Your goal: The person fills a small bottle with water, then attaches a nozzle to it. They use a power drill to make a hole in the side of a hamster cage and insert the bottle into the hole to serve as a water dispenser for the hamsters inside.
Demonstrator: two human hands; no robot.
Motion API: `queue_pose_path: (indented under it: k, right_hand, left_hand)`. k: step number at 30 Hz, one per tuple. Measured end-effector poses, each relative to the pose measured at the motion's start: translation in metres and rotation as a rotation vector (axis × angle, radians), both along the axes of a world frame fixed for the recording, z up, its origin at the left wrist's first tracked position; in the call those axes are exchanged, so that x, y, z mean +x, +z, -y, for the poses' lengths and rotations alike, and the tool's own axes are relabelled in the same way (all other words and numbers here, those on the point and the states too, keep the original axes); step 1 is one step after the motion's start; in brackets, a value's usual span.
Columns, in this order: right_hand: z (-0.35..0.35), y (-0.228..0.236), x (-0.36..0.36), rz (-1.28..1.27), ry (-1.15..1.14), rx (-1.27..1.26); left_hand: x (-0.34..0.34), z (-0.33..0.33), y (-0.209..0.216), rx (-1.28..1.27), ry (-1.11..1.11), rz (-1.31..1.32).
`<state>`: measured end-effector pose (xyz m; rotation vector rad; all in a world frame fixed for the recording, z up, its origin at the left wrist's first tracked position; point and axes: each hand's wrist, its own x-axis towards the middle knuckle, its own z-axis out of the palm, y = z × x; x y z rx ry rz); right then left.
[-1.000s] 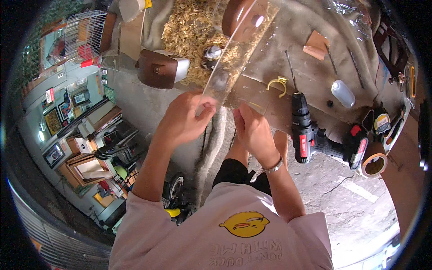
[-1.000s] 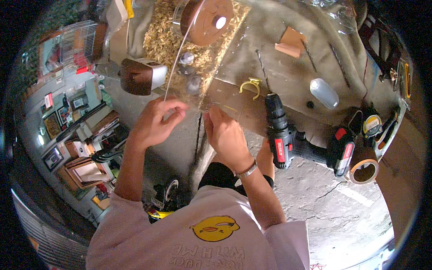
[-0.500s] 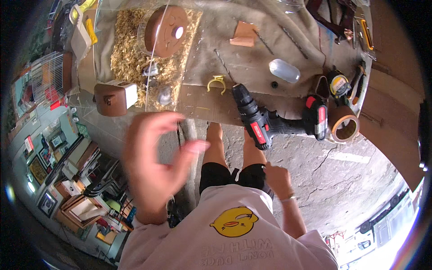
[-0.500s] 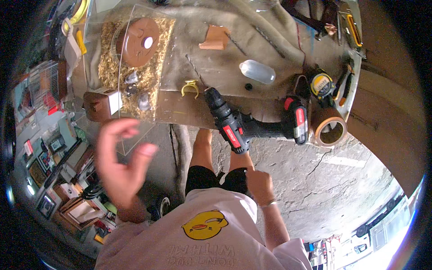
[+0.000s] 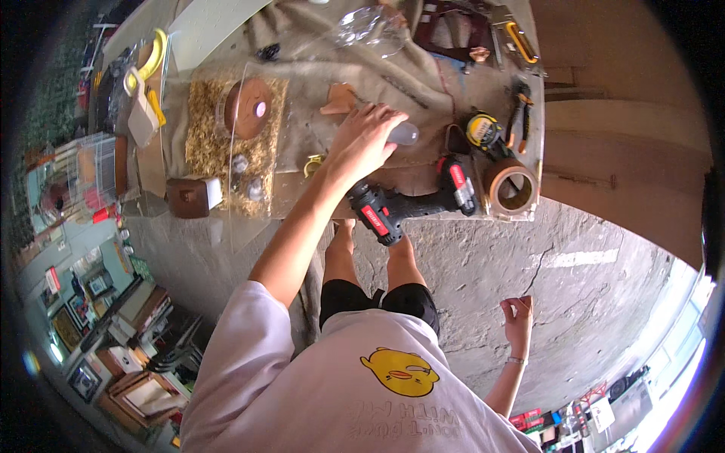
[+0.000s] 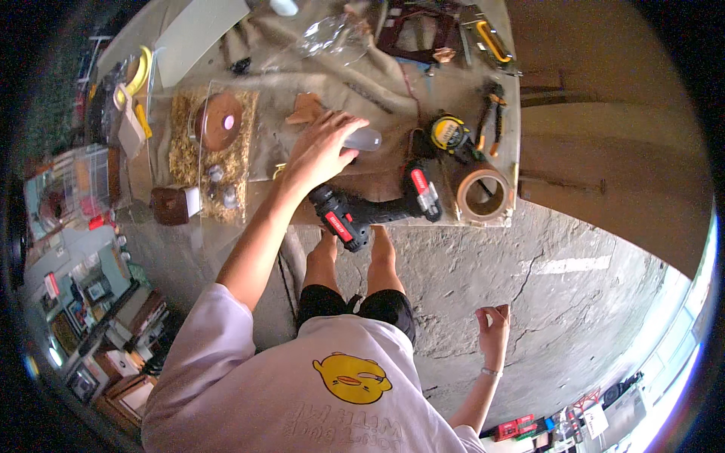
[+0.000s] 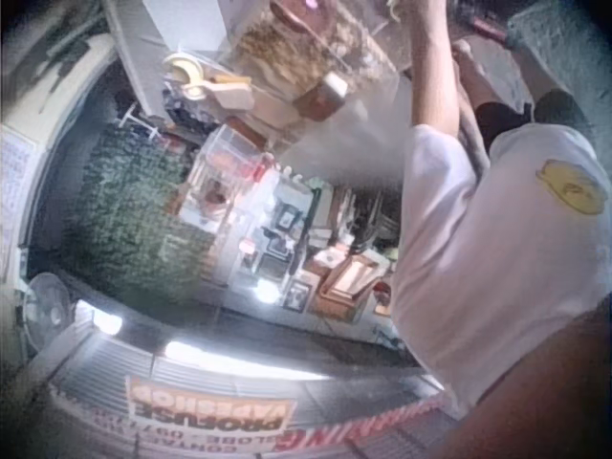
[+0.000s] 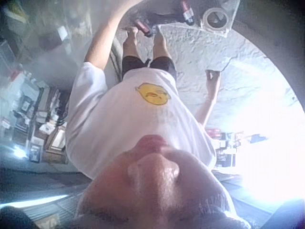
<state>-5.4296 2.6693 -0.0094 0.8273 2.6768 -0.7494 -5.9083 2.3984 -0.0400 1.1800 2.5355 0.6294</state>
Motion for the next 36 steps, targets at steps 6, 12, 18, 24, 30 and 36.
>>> queue_pose_path:
  k: [6, 12, 18, 24, 30, 36]
  right_hand:
    - [0.01, 0.001, -0.019, -0.155, -0.579, -0.56]
    - [0.038, 0.002, -0.063, -0.36, -0.659, -0.783]
    - [0.08, 0.022, -0.17, -0.496, -0.278, -0.915]
    - [0.134, 0.016, -0.321, -0.448, 0.207, -0.267]
    - [0.151, -0.065, -0.378, -0.322, 0.473, 0.067]
    - [0.139, -0.009, -0.354, -0.378, 0.243, -0.343]
  left_hand:
    - [-0.016, -0.021, -0.004, -0.138, -0.15, -0.041]
    - [-0.026, -0.023, -0.006, -0.103, 0.022, 0.244]
    - [-0.031, -0.001, 0.004, -0.093, 0.29, 0.537]
    - [-0.011, 0.023, 0.028, 0.071, 0.532, 0.734]
    - [0.027, 0.036, 0.066, 0.369, 0.675, 1.119]
    - [0.069, 0.044, 0.116, 0.626, 0.83, 1.338]
